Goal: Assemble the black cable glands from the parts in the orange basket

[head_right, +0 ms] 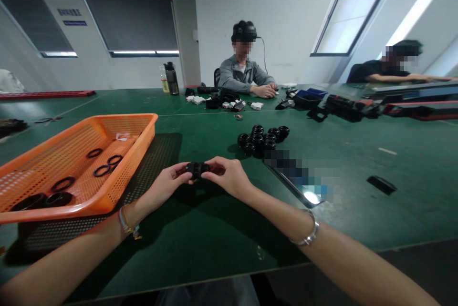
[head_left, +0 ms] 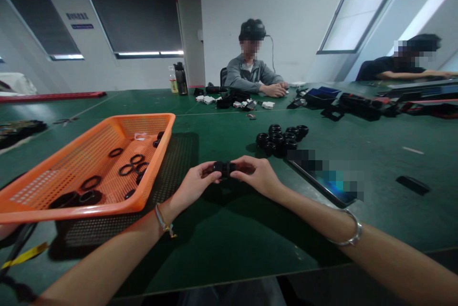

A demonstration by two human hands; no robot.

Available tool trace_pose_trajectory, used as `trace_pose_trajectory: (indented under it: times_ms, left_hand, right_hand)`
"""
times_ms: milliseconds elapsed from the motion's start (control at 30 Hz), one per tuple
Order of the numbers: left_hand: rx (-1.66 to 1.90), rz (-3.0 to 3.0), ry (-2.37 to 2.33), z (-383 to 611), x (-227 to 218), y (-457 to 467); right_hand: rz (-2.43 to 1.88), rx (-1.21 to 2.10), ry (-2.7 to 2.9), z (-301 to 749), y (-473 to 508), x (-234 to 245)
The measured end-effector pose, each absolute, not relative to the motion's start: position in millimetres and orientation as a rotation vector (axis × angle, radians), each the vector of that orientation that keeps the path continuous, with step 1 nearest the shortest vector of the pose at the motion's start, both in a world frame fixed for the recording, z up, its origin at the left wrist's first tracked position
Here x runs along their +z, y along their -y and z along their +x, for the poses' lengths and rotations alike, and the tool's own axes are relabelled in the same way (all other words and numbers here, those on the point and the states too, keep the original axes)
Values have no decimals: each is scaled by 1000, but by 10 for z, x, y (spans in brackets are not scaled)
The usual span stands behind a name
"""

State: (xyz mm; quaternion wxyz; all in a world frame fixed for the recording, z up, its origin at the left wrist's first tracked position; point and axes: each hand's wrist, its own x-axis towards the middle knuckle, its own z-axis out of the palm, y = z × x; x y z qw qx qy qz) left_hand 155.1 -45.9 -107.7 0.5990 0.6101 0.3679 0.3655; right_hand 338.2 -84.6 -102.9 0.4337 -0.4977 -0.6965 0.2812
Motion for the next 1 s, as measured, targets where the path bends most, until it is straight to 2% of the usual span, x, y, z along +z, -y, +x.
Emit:
trace_pose_trajectory:
  times_ms: [233,467,1000]
  left_hand:
    - [843,1399,-898,1552,-1069,461]
    - [844,1363,-904,1550,-1091,450]
    - [846,1282,-868,1555,-1101,463]
  right_hand:
    - [-1216,799,1790,3405,826,-1040]
    - [-1223,652,1774,3389,825,-1032]
    - [-1267,840,1651,3358,847,-1052]
